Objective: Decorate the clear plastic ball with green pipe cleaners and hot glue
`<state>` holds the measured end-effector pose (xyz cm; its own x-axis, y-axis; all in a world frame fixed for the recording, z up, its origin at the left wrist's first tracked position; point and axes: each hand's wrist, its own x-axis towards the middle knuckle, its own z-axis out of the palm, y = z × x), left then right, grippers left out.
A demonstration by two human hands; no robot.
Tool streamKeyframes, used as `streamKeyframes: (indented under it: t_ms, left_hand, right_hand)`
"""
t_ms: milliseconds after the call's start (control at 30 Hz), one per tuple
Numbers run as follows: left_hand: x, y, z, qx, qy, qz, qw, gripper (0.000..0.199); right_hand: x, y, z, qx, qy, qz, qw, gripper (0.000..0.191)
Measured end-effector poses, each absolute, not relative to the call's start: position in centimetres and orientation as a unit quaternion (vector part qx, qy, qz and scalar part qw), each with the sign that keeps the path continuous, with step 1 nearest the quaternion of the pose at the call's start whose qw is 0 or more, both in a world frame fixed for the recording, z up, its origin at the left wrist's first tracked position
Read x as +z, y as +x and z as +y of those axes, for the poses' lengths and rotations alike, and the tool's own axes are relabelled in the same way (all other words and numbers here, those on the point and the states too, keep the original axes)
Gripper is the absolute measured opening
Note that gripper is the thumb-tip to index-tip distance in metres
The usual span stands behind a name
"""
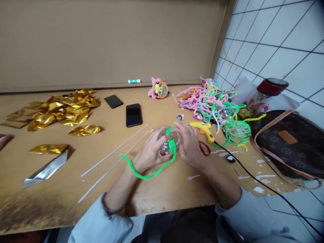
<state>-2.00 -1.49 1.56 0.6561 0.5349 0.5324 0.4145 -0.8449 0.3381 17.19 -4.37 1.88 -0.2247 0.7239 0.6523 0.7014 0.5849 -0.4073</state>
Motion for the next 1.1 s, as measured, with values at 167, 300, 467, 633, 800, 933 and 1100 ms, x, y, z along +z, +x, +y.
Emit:
streamKeyframes:
  t_ms: [167,300,467,633,800,933,1100]
  left_hand:
    - [1.53,-1.91,-1.39,0.317,0.908,0.260,0.085,0.060]
    - [1.54,-1.89,-1.35,0.322,0.908,0.256,0.087,0.060]
    - [1.61,-1.89,-1.40,0.319,0.906,0.260,0.102,0.061]
    - [1.66,-1.85,-1.57,0.321,0.905,0.265,0.093,0.056]
    - [1.62,-1.83,-1.58,0.323,0.903,0.268,0.094,0.057]
    - [1.69,-1.86,-1.53,0.319,0.903,0.268,0.102,0.056]
    - [1.79,-1.80,-1.50,0.319,0.906,0.262,0.092,0.058]
  right_hand:
    - [1.96,17.17,-4.35,0.001,-0.453,-0.786,0.421,0.068]
    - [2.15,17.13,-4.35,-0.005,-0.445,-0.789,0.425,0.071]
    - [2.29,17.17,-4.38,0.029,-0.456,-0.787,0.414,0.074]
    - [1.93,17.28,-4.32,0.060,-0.408,-0.766,0.493,0.071]
    - [1.82,17.27,-4.45,0.069,-0.388,-0.757,0.521,0.070]
    - [1.78,17.16,-4.51,0.059,-0.384,-0.771,0.504,0.070]
    - [1.58,17.03,-4.37,0.051,-0.374,-0.785,0.491,0.067]
